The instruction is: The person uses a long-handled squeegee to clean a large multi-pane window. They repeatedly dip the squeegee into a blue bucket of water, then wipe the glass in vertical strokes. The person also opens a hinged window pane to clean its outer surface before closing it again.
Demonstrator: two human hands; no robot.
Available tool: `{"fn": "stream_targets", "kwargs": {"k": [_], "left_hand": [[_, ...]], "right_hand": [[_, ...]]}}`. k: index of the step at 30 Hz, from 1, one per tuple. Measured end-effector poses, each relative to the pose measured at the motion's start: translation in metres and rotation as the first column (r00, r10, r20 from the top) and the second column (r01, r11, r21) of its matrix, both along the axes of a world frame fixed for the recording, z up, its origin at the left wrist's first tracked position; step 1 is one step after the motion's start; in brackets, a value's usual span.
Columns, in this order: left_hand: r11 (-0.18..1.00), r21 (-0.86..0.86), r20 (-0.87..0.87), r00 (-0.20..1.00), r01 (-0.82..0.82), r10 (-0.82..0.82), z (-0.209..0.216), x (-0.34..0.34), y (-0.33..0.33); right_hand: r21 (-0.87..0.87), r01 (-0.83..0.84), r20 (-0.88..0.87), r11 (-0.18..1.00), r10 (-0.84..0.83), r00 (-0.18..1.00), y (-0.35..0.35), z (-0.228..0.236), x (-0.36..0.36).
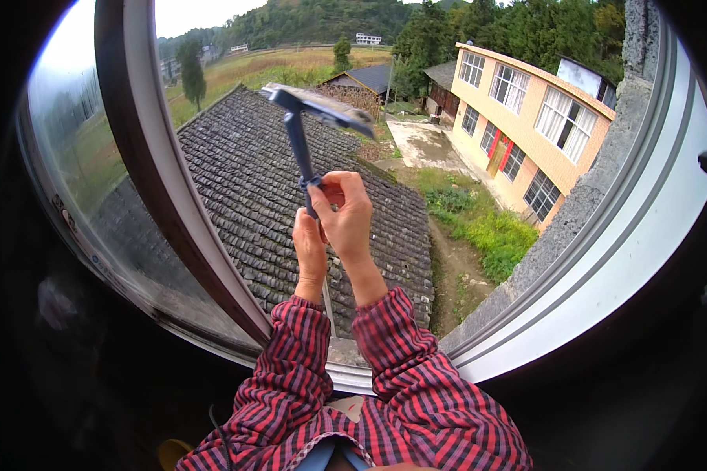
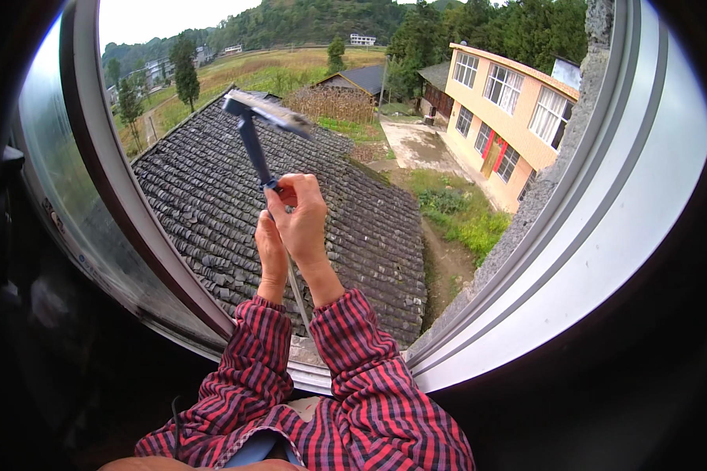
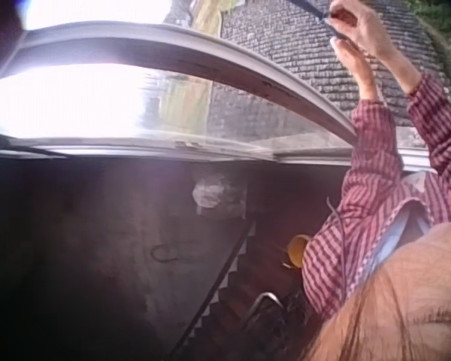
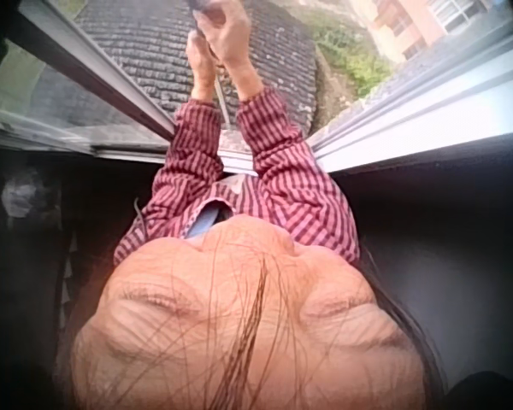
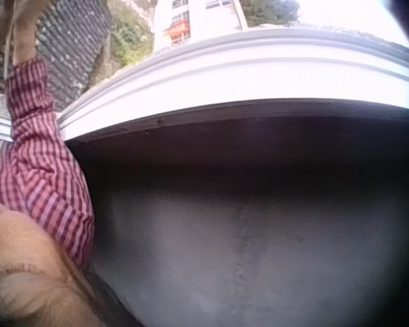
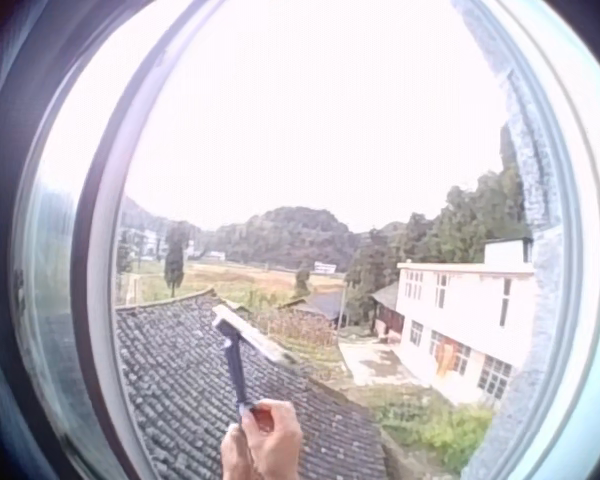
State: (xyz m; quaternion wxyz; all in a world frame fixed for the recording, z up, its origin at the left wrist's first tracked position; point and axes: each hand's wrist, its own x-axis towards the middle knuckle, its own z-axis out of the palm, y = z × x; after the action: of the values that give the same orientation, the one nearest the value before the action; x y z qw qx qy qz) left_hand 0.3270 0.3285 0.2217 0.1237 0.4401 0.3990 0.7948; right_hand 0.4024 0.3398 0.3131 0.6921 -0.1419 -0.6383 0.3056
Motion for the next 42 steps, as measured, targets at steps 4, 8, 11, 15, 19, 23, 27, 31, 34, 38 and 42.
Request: {"fn": "stream_targets", "kwargs": {"k": [4,8,11,15,19,23,27,31,34,38,42], "left_hand": [[0.998,0.026,0.026,0.998,-0.051,0.051,0.007,0.001,0.000],[0.998,0.024,0.158,0.986,0.056,-0.059,0.007,0.001,0.000],[0.998,-0.016,0.184,0.981,0.065,-0.061,0.005,0.000,0.001],[0.999,0.047,0.212,0.977,0.017,-0.026,0.008,-0.001,0.003],[0.997,0.009,0.177,0.981,0.079,-0.079,0.013,0.002,-0.001],[0.995,-0.060,0.190,0.979,0.080,-0.067,0.017,0.001,-0.005],[0.997,-0.028,0.173,0.983,0.071,-0.065,0.019,-0.001,-0.004],[0.996,0.000,0.149,0.985,0.091,-0.090,0.018,0.000,-0.004],[0.995,-0.013,0.111,0.989,0.096,-0.094,0.017,0.002,-0.004],[0.996,0.002,0.058,0.994,0.094,-0.094,0.015,0.000,-0.002],[0.981,0.079,0.119,0.976,0.175,-0.184,0.014,0.000,-0.002]], "right_hand": [[0.387,0.099,0.238,0.917,-0.203,0.950,0.004,-0.006,0.011],[0.512,0.061,0.278,0.857,-0.233,0.932,0.016,-0.013,0.016],[0.459,0.071,0.190,0.886,-0.176,0.966,0.020,-0.017,0.016],[0.281,-0.016,0.170,0.960,-0.033,0.985,0.012,-0.017,0.014],[-0.050,-0.070,0.165,0.996,0.077,0.983,0.004,-0.016,0.015],[-0.416,-0.158,0.252,0.896,0.280,0.926,0.007,-0.021,0.018],[-0.064,-0.272,0.141,0.960,0.279,0.950,0.015,-0.025,0.018],[0.057,-0.248,0.264,0.967,0.225,0.938,0.020,-0.016,0.026],[0.037,-0.150,0.314,0.988,0.131,0.940,0.020,-0.001,0.024],[0.081,0.005,0.585,0.997,-0.051,0.810,0.029,0.021,0.008],[0.110,0.025,0.585,0.994,-0.085,0.807,0.038,0.020,-0.002]]}}
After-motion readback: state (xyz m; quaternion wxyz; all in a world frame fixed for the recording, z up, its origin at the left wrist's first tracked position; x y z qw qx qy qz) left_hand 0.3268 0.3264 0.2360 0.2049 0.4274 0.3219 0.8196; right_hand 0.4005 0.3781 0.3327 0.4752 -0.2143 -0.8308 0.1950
